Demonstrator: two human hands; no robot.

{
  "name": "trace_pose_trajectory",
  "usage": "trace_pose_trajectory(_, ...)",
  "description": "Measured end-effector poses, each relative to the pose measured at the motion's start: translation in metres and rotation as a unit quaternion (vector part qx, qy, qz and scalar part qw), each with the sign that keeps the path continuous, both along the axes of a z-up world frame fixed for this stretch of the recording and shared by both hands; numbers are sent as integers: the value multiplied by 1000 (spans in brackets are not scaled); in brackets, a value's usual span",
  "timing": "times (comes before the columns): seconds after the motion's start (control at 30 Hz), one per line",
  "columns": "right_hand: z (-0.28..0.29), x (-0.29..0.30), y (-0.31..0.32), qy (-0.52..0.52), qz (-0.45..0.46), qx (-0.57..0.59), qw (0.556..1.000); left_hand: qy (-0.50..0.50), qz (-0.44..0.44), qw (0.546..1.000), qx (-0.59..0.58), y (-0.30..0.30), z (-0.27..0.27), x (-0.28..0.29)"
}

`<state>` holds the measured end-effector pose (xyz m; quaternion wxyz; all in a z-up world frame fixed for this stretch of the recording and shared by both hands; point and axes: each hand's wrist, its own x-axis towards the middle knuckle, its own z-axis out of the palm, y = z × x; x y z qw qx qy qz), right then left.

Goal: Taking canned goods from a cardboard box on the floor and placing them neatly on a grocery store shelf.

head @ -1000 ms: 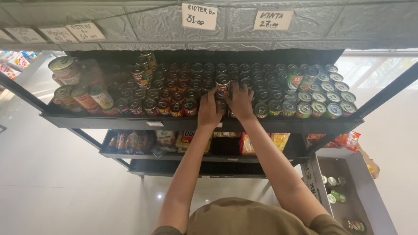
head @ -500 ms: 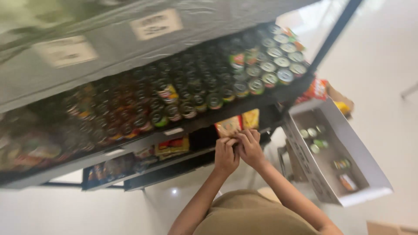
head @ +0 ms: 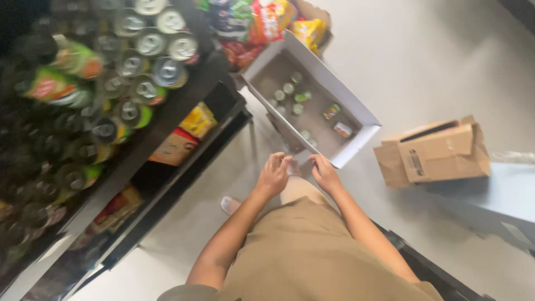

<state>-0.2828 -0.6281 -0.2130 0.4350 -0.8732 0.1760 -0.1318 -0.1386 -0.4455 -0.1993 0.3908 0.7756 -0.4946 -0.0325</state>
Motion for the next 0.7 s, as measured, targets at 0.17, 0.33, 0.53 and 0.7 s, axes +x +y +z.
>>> trace_pose_trajectory(0.17, 21, 15, -67, 100, -23, 34, 994, 35, -7, 999, 32, -68, 16, 4)
trace_pose_trajectory(0.33, 48, 70, -97, 71, 56, 32, 995, 52, 60, 997, 21, -79, 61, 22)
trace_pose_trajectory(0.53, 96, 150, -69, 21, 143, 43, 989, 86, 140, 986, 12, -33, 117, 36)
trace_pose_trajectory(0.7, 144, 190, -5, -66, 271, 82, 957, 86, 226, 970, -31, 24, 161, 43)
